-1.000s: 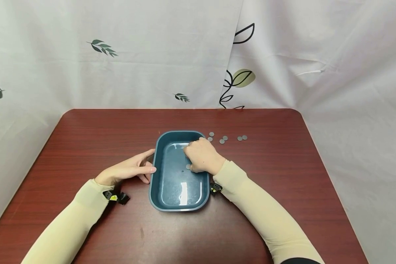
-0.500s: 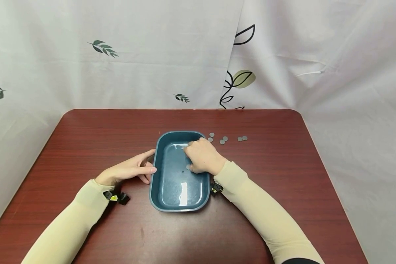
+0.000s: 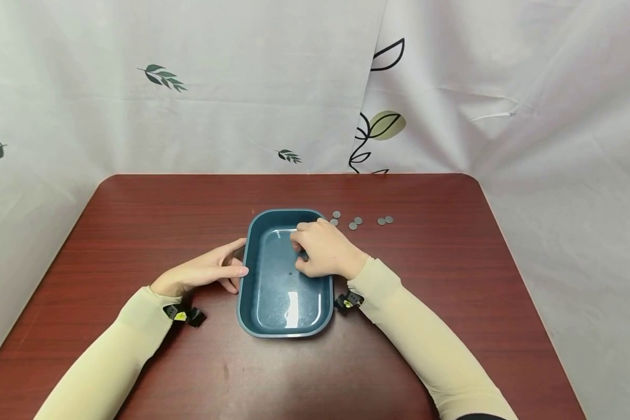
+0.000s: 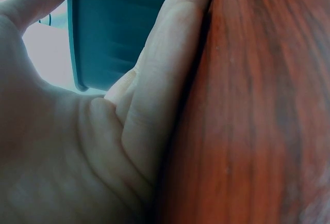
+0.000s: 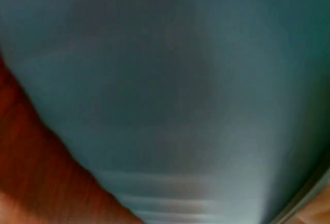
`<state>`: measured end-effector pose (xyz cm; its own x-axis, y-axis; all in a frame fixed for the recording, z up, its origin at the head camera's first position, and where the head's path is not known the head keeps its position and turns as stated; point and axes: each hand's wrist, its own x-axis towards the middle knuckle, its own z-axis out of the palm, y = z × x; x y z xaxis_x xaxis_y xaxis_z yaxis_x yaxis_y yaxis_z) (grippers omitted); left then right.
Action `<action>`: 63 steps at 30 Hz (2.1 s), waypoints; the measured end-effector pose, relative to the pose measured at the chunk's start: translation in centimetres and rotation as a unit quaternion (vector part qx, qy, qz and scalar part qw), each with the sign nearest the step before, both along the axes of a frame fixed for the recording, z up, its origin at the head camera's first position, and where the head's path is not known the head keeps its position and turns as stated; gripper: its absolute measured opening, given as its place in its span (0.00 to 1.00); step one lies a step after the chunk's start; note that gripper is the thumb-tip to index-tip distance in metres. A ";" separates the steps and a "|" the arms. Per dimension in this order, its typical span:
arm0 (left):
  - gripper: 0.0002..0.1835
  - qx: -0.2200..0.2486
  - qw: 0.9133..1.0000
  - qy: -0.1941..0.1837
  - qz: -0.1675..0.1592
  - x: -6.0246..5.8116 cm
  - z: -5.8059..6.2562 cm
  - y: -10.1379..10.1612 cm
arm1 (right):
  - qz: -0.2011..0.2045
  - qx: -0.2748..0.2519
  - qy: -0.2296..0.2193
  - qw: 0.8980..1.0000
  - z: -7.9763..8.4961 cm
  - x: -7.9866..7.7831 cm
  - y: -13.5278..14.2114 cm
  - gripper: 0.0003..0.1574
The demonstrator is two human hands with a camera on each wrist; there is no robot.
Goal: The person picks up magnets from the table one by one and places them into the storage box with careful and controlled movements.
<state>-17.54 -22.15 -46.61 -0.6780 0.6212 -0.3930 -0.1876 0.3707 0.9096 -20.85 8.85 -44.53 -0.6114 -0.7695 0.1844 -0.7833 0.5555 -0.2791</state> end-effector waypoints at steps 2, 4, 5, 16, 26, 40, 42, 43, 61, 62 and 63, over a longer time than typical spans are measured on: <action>0.52 0.000 1.000 0.001 -0.001 0.0 0.0 0.0 | 0.005 -0.013 -0.001 1.000 -0.1 0.0 0.2 0.06; 0.52 -0.001 1.000 0.002 -0.001 0.0 0.0 0.1 | 0.011 -0.022 -0.001 1.000 -0.1 0.0 0.4 0.05; 0.52 -0.001 1.000 0.003 -0.002 0.0 0.0 0.1 | 0.014 -0.027 0.000 1.000 -0.1 0.1 0.5 0.05; 0.52 0.001 1.000 0.005 -0.004 0.0 0.0 0.0 | 0.034 -0.035 0.012 0.999 0.3 0.5 1.4 0.12; 0.51 0.002 1.000 0.007 -0.005 0.0 -0.1 0.0 | 0.034 -0.029 0.016 0.999 0.9 1.0 1.9 0.23; 0.52 0.001 1.000 0.011 -0.007 0.0 0.0 0.1 | -0.022 -0.026 0.033 0.999 1.3 0.3 6.2 0.36; 0.52 0.000 1.000 0.011 -0.008 0.0 0.0 0.1 | -0.032 -0.031 0.030 0.999 1.4 0.2 6.9 0.36; 0.52 0.000 1.000 0.012 -0.008 0.0 -0.1 0.1 | -0.038 -0.033 0.031 0.998 1.4 0.2 7.2 0.36; 0.52 0.007 1.000 0.003 -0.003 0.0 -0.1 0.1 | -0.126 -0.004 0.028 0.992 0.7 -2.2 13.4 0.27; 0.52 0.007 1.000 0.003 -0.002 0.0 -0.1 0.1 | -0.129 -0.001 0.028 0.991 0.6 -2.3 13.6 0.26; 0.52 0.007 1.000 0.002 -0.002 0.0 -0.1 0.1 | -0.133 0.000 0.026 0.991 0.5 -2.4 13.8 0.26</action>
<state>-17.52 -22.05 -46.74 -0.6774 0.6289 -0.3815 -0.1818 0.3594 0.9153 -23.27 22.69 -44.07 -0.7816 -0.5831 0.2214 -0.6233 0.7437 -0.2416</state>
